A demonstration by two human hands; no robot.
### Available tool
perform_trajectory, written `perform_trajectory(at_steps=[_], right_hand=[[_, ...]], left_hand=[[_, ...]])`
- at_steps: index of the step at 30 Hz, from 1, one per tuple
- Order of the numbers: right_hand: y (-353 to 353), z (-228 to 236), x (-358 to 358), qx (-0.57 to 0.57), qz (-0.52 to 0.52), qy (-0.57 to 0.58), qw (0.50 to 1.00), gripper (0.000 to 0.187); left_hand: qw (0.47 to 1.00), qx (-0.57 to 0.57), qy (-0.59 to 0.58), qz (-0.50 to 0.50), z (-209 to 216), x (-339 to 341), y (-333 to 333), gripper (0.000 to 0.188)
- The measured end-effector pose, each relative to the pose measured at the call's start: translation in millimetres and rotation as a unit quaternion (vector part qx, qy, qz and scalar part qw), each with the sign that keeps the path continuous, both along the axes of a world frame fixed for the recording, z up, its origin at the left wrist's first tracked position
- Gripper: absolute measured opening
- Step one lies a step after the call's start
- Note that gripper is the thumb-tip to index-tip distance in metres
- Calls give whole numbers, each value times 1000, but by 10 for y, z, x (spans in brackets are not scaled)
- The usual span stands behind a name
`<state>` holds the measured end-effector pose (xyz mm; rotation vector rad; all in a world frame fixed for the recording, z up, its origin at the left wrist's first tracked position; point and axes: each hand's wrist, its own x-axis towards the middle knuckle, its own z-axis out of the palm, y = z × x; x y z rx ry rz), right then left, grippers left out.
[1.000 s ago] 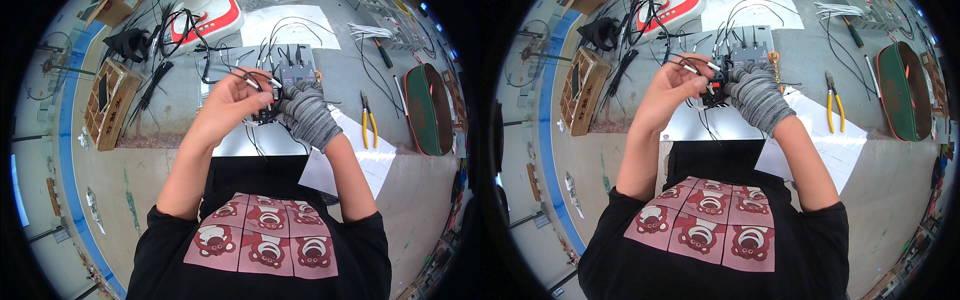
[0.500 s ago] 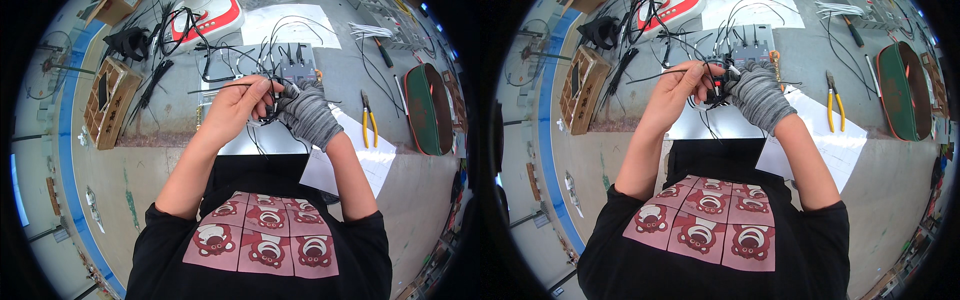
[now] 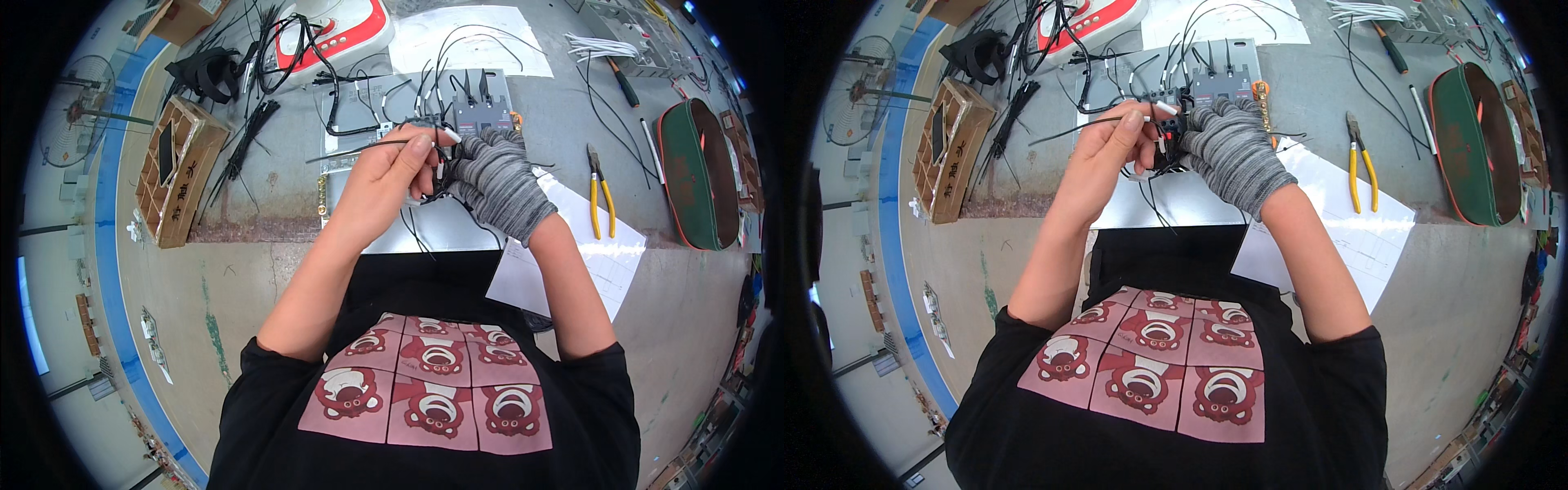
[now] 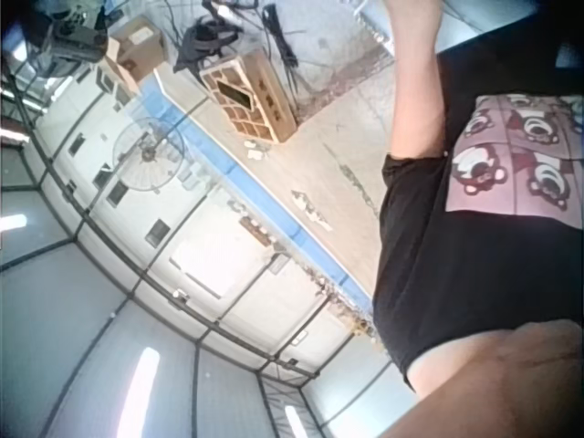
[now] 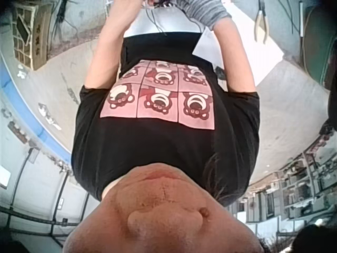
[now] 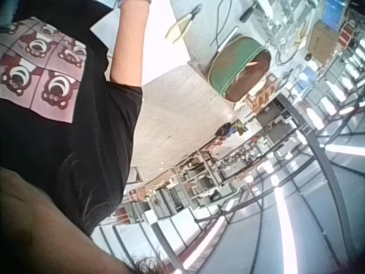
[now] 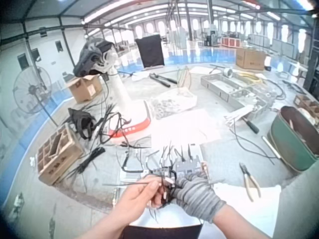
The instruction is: The person connects black wires to terminals on a mounted electrical assembly, using pliers to strip insulation and a screwdriver to tighten terminal screws. The person handles multiple wires and secures them to the device on a workbench.
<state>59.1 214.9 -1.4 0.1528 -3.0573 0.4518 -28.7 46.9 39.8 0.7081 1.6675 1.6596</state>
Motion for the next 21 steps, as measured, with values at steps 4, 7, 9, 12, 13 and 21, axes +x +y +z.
perform_trajectory(at_steps=[4,7,9,12,13,21], right_hand=[[24,-59,12,-5,14,45,999,19],[30,-87,21,-13,19,74,997,21],[25,-101,23,-15,20,76,997,21],[29,-119,13,-7,22,78,997,22],[23,-125,18,-5,21,85,996,22],[25,-127,24,-11,13,63,998,24]], left_hand=[[995,31,-48,81,64,-97,-19,24],[994,29,-62,88,35,-171,-58,16],[996,39,-62,57,7,-222,-74,13],[998,24,-22,53,39,-246,-69,11],[999,12,2,48,59,-250,-76,11],[998,-62,20,-3,120,-54,-35,10]])
